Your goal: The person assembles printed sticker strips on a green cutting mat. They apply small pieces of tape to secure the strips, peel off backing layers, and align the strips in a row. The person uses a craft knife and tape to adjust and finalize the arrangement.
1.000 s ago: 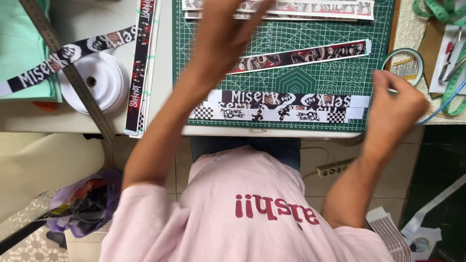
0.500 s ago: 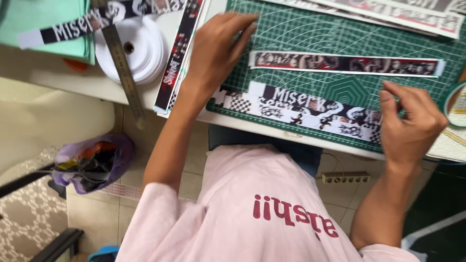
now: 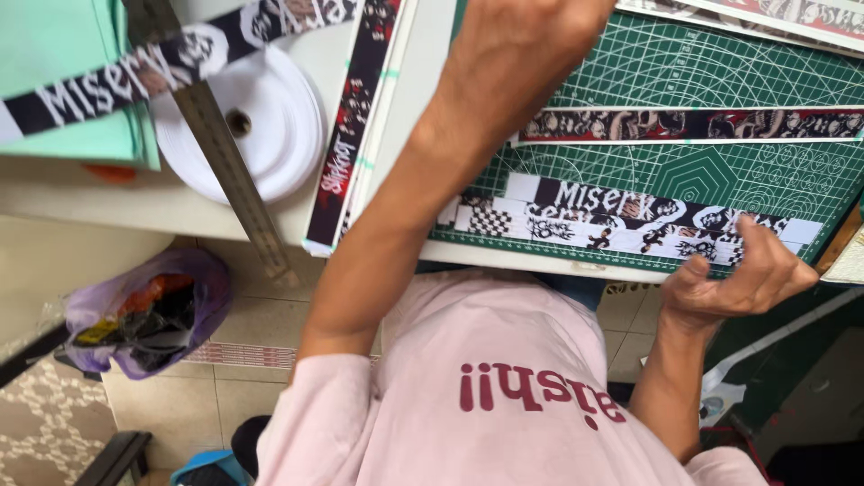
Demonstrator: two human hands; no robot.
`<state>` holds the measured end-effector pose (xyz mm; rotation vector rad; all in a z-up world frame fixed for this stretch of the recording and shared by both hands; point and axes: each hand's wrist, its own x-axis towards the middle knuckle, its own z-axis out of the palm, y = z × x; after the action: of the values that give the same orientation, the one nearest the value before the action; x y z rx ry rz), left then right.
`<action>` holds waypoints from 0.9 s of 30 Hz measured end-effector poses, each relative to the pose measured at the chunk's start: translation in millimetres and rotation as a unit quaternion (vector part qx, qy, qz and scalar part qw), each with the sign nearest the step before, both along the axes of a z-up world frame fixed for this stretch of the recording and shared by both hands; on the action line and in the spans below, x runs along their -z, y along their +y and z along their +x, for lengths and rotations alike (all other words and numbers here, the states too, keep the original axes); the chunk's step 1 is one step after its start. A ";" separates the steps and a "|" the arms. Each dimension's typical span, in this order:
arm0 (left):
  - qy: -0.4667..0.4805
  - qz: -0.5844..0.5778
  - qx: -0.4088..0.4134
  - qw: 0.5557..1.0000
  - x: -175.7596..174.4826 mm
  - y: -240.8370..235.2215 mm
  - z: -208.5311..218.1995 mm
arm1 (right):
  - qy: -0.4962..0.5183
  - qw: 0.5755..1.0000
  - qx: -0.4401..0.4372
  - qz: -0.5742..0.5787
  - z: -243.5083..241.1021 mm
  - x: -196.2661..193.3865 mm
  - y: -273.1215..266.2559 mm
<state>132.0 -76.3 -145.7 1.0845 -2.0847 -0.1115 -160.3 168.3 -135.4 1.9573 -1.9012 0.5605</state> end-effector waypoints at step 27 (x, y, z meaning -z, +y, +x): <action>-0.108 -0.055 -0.038 0.992 -7.3 1.8 31.6 | -0.060 0.998 -0.008 0.004 12.1 -6.7 -6.7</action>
<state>163.7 -74.5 -138.4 1.1479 -2.2077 0.1639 -148.3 161.7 -128.7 1.9871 -1.9622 0.6905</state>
